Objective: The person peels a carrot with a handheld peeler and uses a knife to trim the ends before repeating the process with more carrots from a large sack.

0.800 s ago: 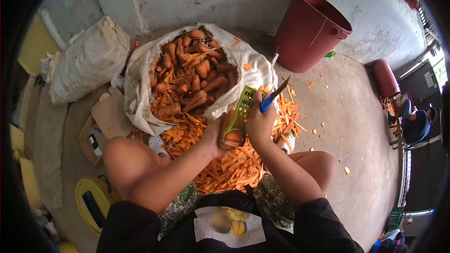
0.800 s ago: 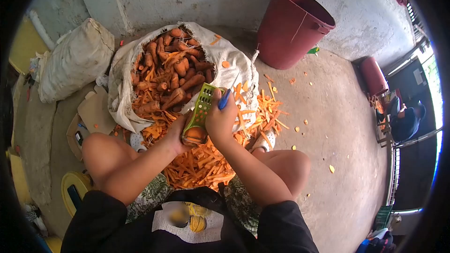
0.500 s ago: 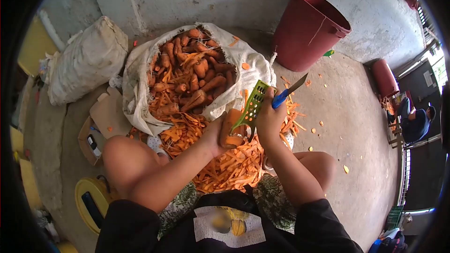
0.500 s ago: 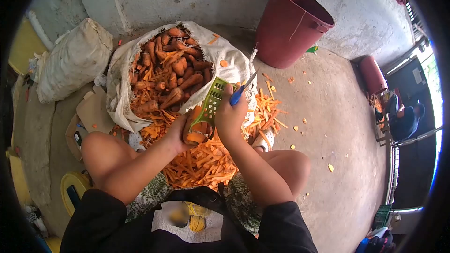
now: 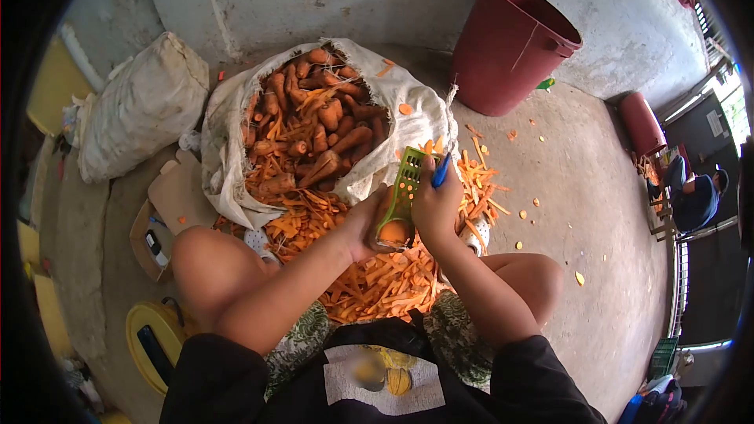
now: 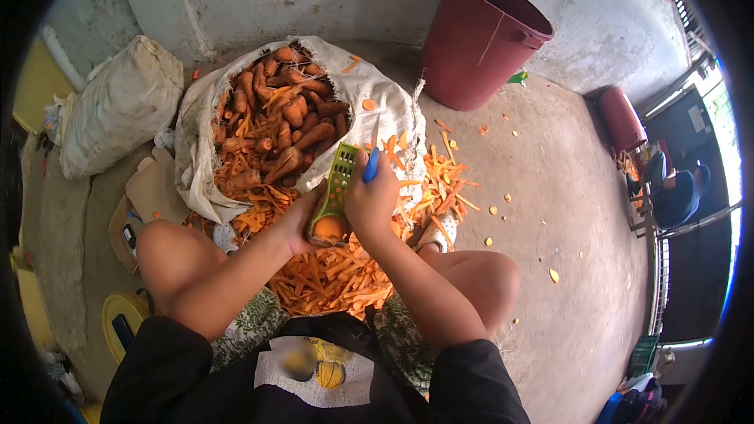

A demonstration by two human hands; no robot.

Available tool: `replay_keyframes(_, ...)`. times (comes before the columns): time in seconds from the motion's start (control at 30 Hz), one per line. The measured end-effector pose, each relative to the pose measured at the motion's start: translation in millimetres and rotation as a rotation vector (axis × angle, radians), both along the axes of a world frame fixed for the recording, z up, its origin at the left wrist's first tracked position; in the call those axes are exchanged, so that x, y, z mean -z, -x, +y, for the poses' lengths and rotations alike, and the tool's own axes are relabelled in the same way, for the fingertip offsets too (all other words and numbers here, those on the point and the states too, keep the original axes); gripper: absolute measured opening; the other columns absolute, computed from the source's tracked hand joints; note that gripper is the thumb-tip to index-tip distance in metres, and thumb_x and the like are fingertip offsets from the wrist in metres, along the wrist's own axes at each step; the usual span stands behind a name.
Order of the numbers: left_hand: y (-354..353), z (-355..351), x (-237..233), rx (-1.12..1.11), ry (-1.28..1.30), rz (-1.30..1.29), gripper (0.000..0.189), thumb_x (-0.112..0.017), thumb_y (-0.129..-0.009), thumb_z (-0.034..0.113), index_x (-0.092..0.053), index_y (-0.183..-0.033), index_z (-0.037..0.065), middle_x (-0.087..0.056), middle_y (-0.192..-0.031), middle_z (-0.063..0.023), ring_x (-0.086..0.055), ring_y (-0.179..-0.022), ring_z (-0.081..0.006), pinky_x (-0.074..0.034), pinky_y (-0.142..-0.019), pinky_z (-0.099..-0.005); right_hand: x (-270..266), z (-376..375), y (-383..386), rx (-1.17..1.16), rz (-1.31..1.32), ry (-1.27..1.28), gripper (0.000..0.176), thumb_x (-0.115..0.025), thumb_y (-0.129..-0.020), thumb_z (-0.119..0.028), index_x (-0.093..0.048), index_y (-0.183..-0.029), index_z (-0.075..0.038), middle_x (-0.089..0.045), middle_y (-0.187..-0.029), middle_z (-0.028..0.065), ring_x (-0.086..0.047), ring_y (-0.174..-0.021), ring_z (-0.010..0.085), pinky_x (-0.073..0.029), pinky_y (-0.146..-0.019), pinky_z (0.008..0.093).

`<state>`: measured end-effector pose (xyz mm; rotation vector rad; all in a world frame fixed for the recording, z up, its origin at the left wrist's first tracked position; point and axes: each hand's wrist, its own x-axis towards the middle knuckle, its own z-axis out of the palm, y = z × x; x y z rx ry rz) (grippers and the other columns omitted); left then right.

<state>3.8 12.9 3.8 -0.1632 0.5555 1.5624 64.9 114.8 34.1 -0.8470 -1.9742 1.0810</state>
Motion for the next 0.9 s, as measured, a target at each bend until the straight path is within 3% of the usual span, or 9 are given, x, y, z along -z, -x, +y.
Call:
replay_keyframes(0.07, 3, 1, 2, 0.078, 0.043, 0.106, 0.046, -0.032, -0.088, 0.047, -0.048, -0.105, 0.007, -0.058, -0.086, -0.0096, -0.058, -0.073, -0.0231, -0.050, -0.060, -0.0395, 4, 8, 4, 0.031, 0.025, 0.032, 0.028, -0.045, -0.088, -0.024, -0.050, -0.077, 0.001, -0.046, -0.053, 0.0104, -0.043, -0.047, 0.0174, -0.035, -0.047, 0.0328)
replay_keyframes(0.13, -2, -5, -4, 0.171, 0.036, 0.157, 0.048, -0.035, -0.088, 0.047, -0.047, -0.105, 0.005, -0.058, -0.084, -0.0115, -0.059, -0.071, -0.0239, -0.050, -0.060, -0.0385, 8, 34, 13, 0.180, 0.050, 0.042, 0.028, -0.045, -0.088, -0.024, -0.056, -0.084, 0.002, -0.050, -0.054, 0.0107, -0.045, -0.048, 0.0177, -0.035, -0.046, 0.0324)
replay_keyframes(0.17, -7, -10, -10, 0.264, 0.030, 0.210, 0.049, -0.038, -0.087, 0.047, -0.047, -0.104, 0.002, -0.057, -0.082, -0.0133, -0.059, -0.069, -0.0247, -0.050, -0.060, -0.0376, 4, 57, 11, 0.268, -0.108, 0.092, 0.030, -0.045, -0.088, -0.024, -0.058, -0.080, 0.002, -0.050, -0.053, 0.0096, -0.045, -0.047, 0.0167, -0.035, -0.046, 0.0320)
replay_keyframes(0.23, -20, -15, -18, 0.275, 0.016, 0.285, 0.057, -0.045, -0.082, 0.051, -0.045, -0.107, -0.001, -0.056, -0.081, -0.0158, -0.059, -0.069, -0.0257, -0.051, -0.062, -0.0368, 33, 109, 13, 0.389, 0.129, 0.336, 0.033, -0.046, -0.088, -0.024, -0.053, -0.070, 0.003, -0.046, -0.050, 0.0053, -0.041, -0.046, 0.0131, -0.033, -0.045, 0.0316)
replay_keyframes(0.5, 10, -11, 3, 0.117, 0.082, 0.191, 0.044, -0.047, -0.085, 0.041, -0.050, -0.105, 0.003, -0.060, -0.086, -0.0107, -0.060, -0.070, -0.0214, -0.051, -0.058, -0.0346, -21, 30, 14, 0.008, 0.193, 0.421, 0.027, -0.048, -0.087, -0.022, -0.048, -0.065, -0.007, -0.039, -0.052, -0.0053, -0.034, -0.044, 0.0046, -0.027, -0.041, 0.0230)
replay_keyframes(0.67, 9, -10, 0, -0.068, 0.012, 0.134, 0.032, -0.030, -0.092, 0.028, -0.049, -0.105, 0.006, -0.059, -0.092, -0.0073, -0.060, -0.076, -0.0167, -0.051, -0.066, -0.0295, -19, -6, 10, -0.115, 0.076, 0.206, 0.027, -0.047, -0.088, -0.022, -0.046, -0.068, -0.004, -0.042, -0.053, -0.0023, -0.036, -0.047, 0.0055, -0.030, -0.042, 0.0239)
replay_keyframes(0.77, 8, -8, 11, -0.102, 0.016, 0.100, 0.032, -0.030, -0.092, 0.028, -0.047, -0.107, 0.005, -0.058, -0.095, -0.0080, -0.060, -0.081, -0.0177, -0.051, -0.069, -0.0310, -17, -18, 11, -0.142, 0.035, 0.119, 0.026, -0.048, -0.088, -0.020, -0.045, -0.069, -0.002, -0.042, -0.053, 0.0007, -0.036, -0.048, 0.0074, -0.031, -0.044, 0.0260)
replay_keyframes(0.83, 4, -5, 8, -0.120, 0.089, 0.073, 0.034, -0.029, -0.092, 0.030, -0.048, -0.107, 0.006, -0.058, -0.091, -0.0076, -0.060, -0.075, -0.0187, -0.051, -0.066, -0.0322, -4, -17, 14, -0.097, -0.003, -0.032, 0.027, -0.049, -0.087, -0.020, -0.045, -0.070, 0.000, -0.046, -0.051, 0.0107, -0.043, -0.044, 0.0207, -0.035, -0.045, 0.0333)
replay_keyframes(0.9, 3, -6, 8, -0.134, 0.161, 0.046, 0.036, -0.028, -0.092, 0.032, -0.048, -0.107, 0.006, -0.059, -0.088, -0.0072, -0.060, -0.070, -0.0198, -0.051, -0.062, -0.0334, 2, -17, 15, -0.086, -0.052, -0.018, 0.027, -0.049, -0.086, -0.021, -0.045, -0.071, 0.000, -0.046, -0.051, 0.0139, -0.045, -0.044, 0.0248, -0.035, -0.045, 0.0362)
